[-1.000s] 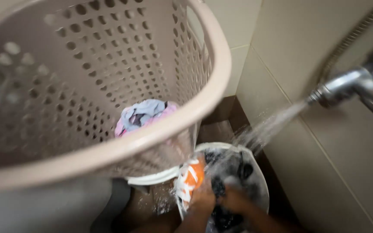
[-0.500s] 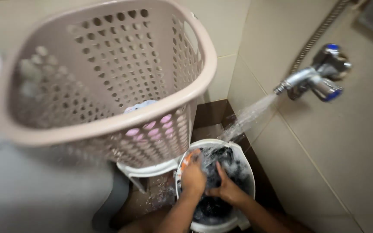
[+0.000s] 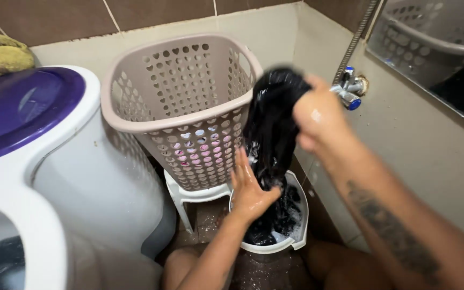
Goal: Hand-washing laundry in a bucket and operating a semi-automatic washing machine in a bathroom.
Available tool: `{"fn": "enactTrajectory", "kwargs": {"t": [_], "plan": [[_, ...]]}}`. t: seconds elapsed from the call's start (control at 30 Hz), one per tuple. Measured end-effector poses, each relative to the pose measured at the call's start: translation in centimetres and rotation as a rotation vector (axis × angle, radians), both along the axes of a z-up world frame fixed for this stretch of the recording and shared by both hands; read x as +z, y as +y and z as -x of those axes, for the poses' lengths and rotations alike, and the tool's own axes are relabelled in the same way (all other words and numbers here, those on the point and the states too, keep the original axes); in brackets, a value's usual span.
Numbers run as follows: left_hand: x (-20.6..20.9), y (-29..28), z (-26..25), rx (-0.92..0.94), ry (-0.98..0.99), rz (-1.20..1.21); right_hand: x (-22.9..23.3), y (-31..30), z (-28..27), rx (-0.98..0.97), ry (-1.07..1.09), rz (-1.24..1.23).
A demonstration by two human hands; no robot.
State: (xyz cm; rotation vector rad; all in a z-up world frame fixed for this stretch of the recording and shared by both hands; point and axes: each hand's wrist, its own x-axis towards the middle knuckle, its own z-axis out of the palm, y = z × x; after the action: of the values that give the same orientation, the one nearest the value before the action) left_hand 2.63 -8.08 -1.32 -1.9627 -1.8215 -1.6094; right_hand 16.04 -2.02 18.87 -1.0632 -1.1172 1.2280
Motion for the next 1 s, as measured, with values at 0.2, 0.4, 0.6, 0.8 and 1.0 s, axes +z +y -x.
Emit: {"fn": "enactTrajectory", "kwargs": {"t": [0.2, 0.4, 0.6, 0.8, 1.0], "plan": [[-3.5, 5.8, 0.7, -0.267, -0.692, 0.219, 6.5, -5.2, -6.1, 0.366, 0.523, -0.209], [1.9, 6.3, 0.3, -0.587, -1.736, 0.203, -20.2, 2.5, -12.8, -0.11, 0.004, 0.406], [0.5, 5.5, -4.2, -0.471, -1.705, 0.259, -23.1, -2.9, -5.0, -0.008, 0.522, 1.164], [1.7, 2.8, -1.8, -0.694, -2.022, 0.443, -33.5, -0.9, -4.1, 0.436, 0.842, 0.879], [-9.6, 3.7, 4.2, -0.412, -1.811, 0.434, -26.1, -2.9, -3.6, 0.374, 0.801, 0.857]]}}
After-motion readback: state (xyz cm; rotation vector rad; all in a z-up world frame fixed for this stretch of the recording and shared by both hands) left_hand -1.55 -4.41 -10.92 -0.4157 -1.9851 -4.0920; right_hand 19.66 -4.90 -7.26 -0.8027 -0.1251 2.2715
